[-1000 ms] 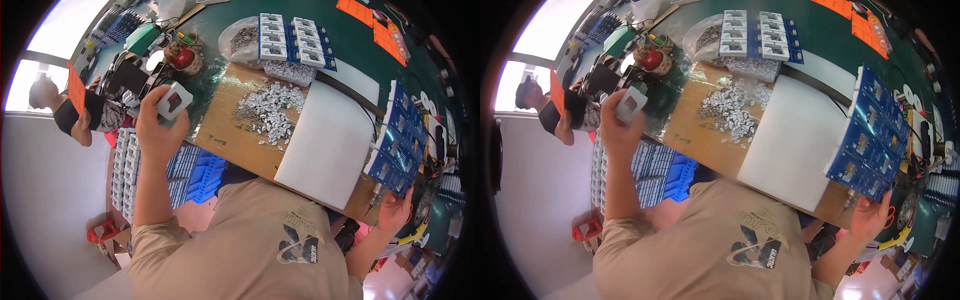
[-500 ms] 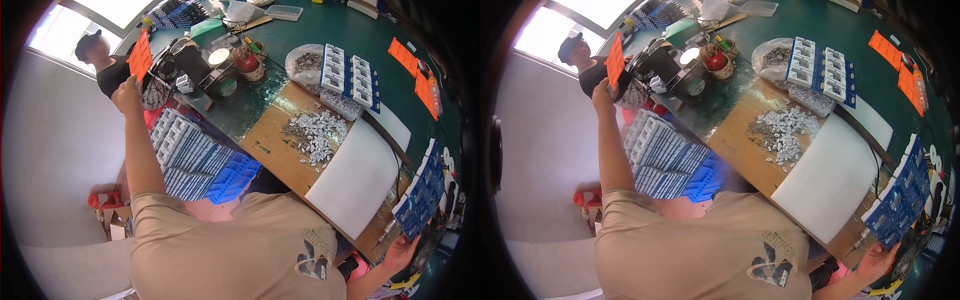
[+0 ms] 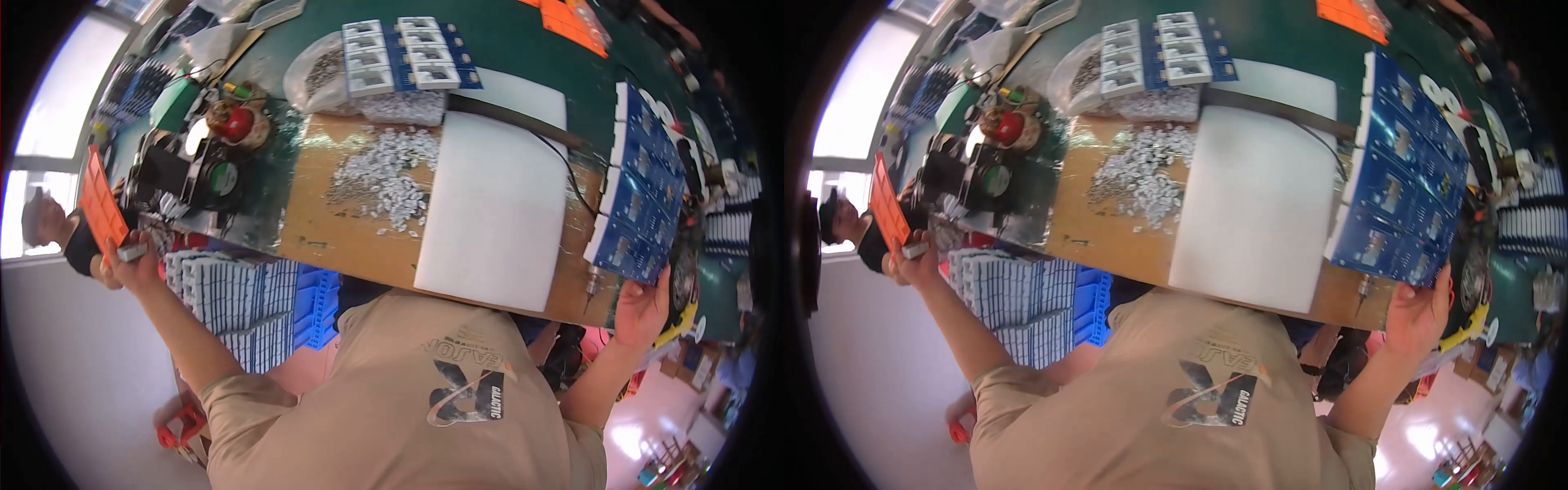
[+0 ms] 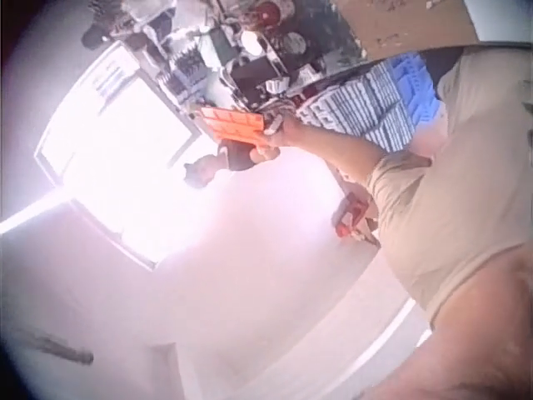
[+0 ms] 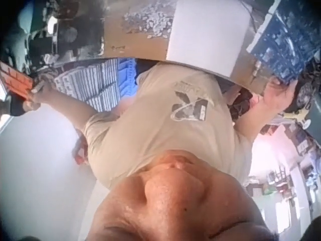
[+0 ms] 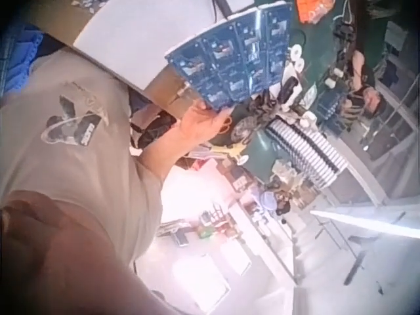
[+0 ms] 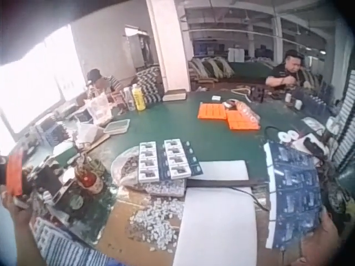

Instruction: The person assembles LED components onto a circuit board, securing them with screws using an electric screwdriver.

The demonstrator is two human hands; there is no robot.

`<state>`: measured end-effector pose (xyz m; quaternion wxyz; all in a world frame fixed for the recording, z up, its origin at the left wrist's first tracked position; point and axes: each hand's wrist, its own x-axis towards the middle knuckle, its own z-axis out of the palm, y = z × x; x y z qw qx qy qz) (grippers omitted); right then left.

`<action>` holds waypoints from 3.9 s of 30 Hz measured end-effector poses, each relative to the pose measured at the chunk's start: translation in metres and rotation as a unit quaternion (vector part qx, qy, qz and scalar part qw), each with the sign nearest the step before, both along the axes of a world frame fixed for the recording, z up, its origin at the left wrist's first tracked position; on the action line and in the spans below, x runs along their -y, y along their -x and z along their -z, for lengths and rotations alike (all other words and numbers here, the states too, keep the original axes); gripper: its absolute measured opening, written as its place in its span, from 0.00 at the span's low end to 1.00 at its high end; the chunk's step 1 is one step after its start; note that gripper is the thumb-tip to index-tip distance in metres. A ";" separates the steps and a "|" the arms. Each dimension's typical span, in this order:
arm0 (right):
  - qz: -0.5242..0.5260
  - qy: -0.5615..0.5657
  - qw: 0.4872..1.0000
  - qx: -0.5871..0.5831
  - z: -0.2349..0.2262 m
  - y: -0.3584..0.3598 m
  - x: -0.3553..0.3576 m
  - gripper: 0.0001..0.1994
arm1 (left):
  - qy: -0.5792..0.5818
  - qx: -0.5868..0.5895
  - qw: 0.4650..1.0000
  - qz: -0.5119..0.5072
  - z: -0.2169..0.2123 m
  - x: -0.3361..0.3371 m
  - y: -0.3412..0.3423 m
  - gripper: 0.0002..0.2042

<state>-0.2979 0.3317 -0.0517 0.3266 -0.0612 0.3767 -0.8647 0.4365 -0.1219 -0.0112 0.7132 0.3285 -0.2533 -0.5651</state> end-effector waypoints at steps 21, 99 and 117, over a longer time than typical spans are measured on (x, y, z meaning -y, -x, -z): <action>0.067 -0.024 0.997 -0.015 -0.003 -0.021 -0.016 0.18 | 0.011 0.422 0.462 0.780 0.018 -0.081 0.502 0.15; -0.015 -0.075 0.997 -0.015 -0.002 -0.084 0.039 0.23 | 0.029 0.196 0.733 0.650 0.044 -0.204 0.445 0.24; -0.133 -0.163 0.971 -0.110 0.005 -0.049 0.047 0.27 | -0.063 0.237 0.859 0.449 0.014 -0.120 0.446 0.16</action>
